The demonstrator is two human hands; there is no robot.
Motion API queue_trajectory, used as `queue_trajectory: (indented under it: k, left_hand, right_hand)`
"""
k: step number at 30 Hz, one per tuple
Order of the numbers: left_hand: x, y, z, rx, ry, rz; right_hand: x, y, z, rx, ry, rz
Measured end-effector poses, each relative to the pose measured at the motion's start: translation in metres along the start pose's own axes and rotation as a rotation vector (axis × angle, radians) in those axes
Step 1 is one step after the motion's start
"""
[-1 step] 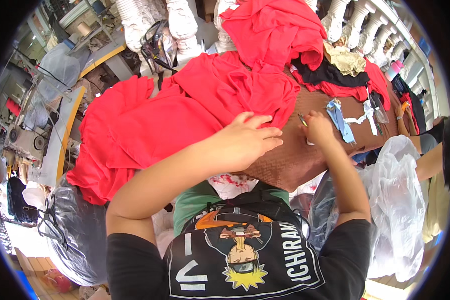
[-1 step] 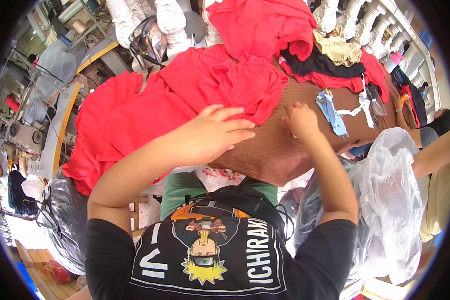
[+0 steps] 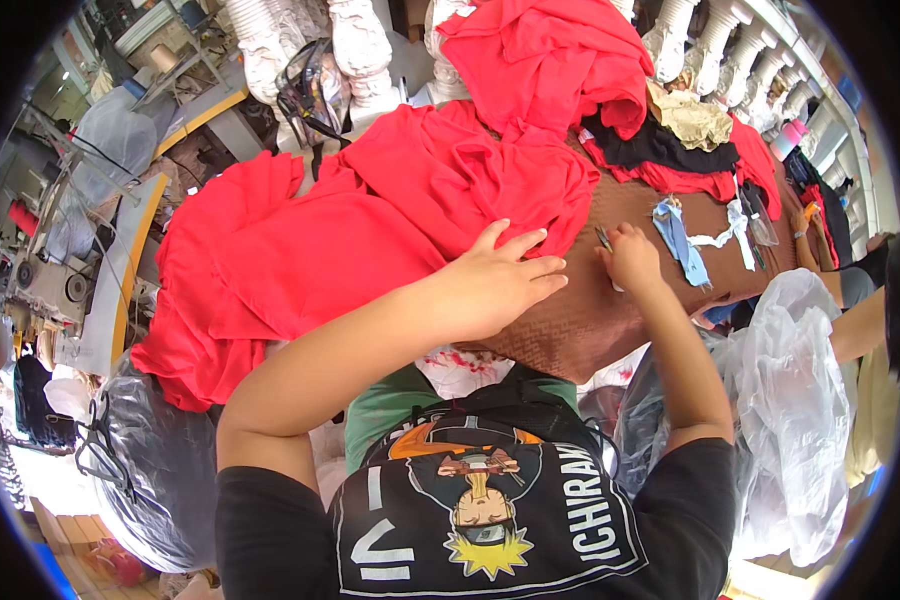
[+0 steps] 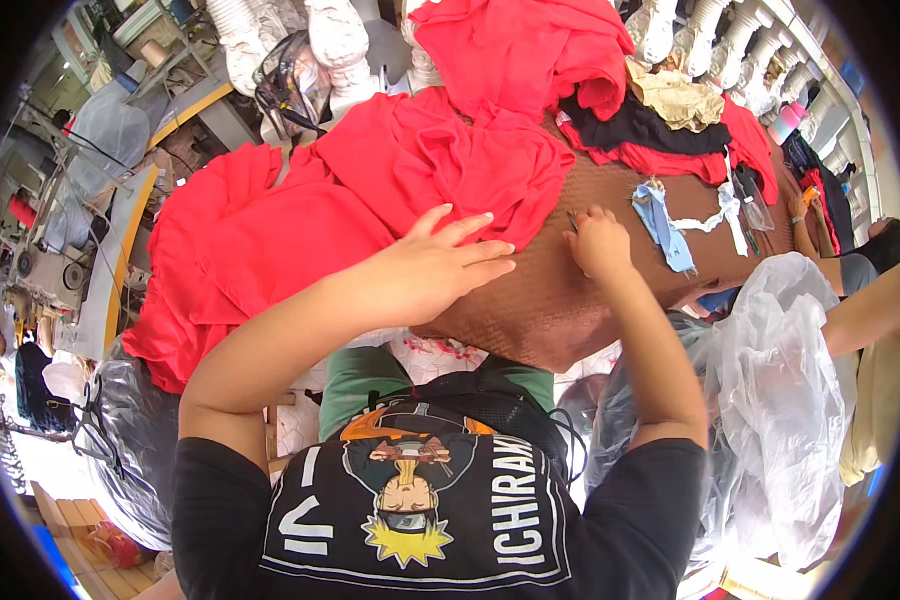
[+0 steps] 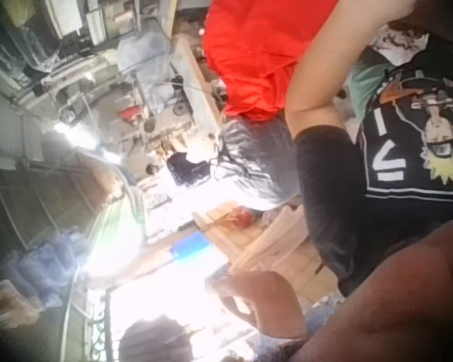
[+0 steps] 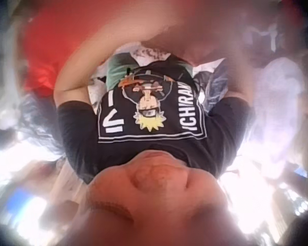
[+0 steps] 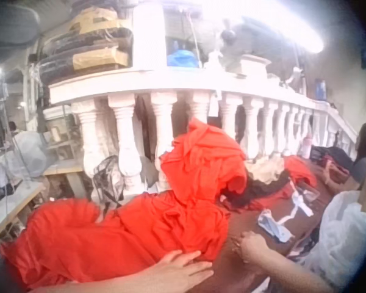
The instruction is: The person uses snips to trim excess threads from the seams and labels of red garments on a work table, turning the items over to check different areas.
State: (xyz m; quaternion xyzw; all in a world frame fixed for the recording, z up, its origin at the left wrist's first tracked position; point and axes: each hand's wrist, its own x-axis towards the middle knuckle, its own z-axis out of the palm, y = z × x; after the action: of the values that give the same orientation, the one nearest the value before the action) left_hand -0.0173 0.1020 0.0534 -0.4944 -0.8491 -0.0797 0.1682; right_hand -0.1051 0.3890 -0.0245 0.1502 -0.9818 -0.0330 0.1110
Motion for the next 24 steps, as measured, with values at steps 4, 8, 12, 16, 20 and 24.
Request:
queue_trajectory:
  k: [4, 8, 12, 16, 20, 24]
  left_hand:
    - [0.020, -0.034, 0.019, 0.210, -0.542, -0.151]
    - [-0.008, -0.077, -0.010, -0.086, -0.080, -0.355]
    - [-0.036, -0.088, -0.031, -0.515, 0.031, -0.687]
    - [-0.065, -0.084, -0.020, -0.518, 0.047, -0.623]
    - [-0.065, -0.069, -0.017, -0.453, 0.010, -0.543]
    - [-0.066, -0.062, -0.012, -0.397, 0.030, -0.571]
  right_hand:
    - [0.002, 0.012, 0.047, -0.051, 0.028, 0.036]
    - [0.011, 0.025, 0.041, -0.118, 0.007, -0.093]
    - [0.031, 0.044, 0.028, -0.020, -0.189, -0.003]
    - [0.039, 0.045, -0.035, 0.343, -0.153, 0.105]
    - [0.027, -0.005, -0.038, 1.093, 0.013, -0.035]
    - [0.023, -0.098, -0.044, 1.496, -0.403, -0.284]
